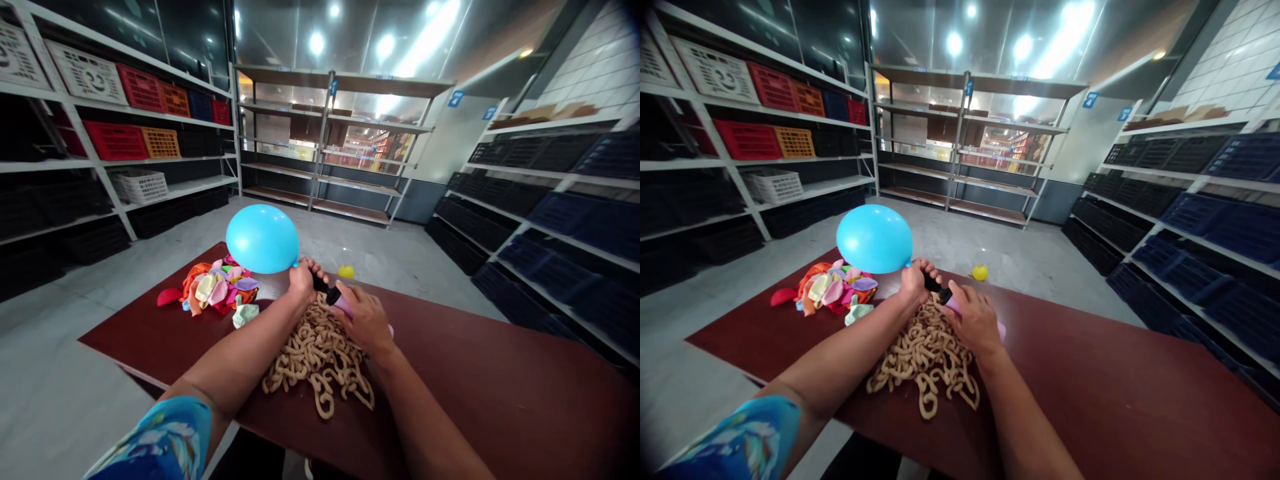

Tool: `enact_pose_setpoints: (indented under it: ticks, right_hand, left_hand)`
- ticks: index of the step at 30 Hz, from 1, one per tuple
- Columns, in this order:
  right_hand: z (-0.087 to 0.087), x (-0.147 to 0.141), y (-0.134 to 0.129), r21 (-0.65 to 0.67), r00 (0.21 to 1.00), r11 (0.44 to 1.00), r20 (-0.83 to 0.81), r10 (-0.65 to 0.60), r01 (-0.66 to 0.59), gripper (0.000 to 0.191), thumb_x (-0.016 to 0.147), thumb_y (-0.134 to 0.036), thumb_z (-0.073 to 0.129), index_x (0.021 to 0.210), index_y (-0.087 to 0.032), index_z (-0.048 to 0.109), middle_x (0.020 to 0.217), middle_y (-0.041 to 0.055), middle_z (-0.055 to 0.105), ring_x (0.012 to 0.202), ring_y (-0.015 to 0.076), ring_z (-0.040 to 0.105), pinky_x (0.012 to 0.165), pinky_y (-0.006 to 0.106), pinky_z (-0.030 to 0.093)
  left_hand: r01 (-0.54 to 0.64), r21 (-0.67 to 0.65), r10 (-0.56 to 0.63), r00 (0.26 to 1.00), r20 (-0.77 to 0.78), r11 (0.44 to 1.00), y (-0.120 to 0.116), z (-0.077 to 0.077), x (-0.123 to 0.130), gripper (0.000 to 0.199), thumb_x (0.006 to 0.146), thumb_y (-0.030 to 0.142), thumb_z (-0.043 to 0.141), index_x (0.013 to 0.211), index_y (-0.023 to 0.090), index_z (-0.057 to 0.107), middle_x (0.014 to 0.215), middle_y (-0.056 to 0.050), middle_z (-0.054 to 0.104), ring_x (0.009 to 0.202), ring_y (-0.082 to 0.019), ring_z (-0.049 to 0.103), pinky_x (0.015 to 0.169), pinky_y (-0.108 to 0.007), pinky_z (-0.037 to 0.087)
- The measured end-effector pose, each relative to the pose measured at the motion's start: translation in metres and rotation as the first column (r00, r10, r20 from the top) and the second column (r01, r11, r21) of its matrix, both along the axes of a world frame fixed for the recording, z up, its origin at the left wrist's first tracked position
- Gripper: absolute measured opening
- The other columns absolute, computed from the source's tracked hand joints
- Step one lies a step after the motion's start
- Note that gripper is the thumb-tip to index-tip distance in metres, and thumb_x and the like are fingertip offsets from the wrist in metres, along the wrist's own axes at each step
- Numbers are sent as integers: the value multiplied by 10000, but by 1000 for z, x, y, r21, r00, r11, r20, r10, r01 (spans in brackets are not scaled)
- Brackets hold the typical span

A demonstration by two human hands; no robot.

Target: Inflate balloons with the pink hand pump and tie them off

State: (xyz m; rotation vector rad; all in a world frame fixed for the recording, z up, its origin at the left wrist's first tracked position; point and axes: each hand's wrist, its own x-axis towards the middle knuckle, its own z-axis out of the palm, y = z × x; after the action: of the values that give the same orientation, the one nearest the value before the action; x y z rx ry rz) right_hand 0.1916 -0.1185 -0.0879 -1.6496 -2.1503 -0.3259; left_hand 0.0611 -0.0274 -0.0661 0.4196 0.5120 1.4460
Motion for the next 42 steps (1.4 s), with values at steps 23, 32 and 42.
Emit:
enact_pose_setpoints:
  ticks: [23,32,42]
  right_hand:
    - [-11,40,9,-96,959,957,97,-267,276,306,710,-397,618,913,-224,467,917,35,581,832,195,519,650,285,284]
    - [-16,26,9,-26,972,976,104,-211,214,319,722,-408,622,911,-209,460,910,52,578,856,208,510,683,294,288]
    - [-15,22,10,-48,982,981,33,-184,186,337,719,-472,600,890,-215,463,850,23,589,767,183,525,613,278,271]
  left_hand:
    - [-107,-40,108,993,38,993,33,12,-48,137,648,73,366,598,190,314,498,52,289,379,-85,332,415,-229,307]
    - [-20,-42,22,999,40,999,10,1,-9,178,666,82,386,585,192,273,483,48,287,389,-86,343,418,-218,315]
    - [-24,4,24,1000,-12,1000,14,4,-15,163,632,82,404,579,189,292,482,45,307,398,-90,359,427,-225,338]
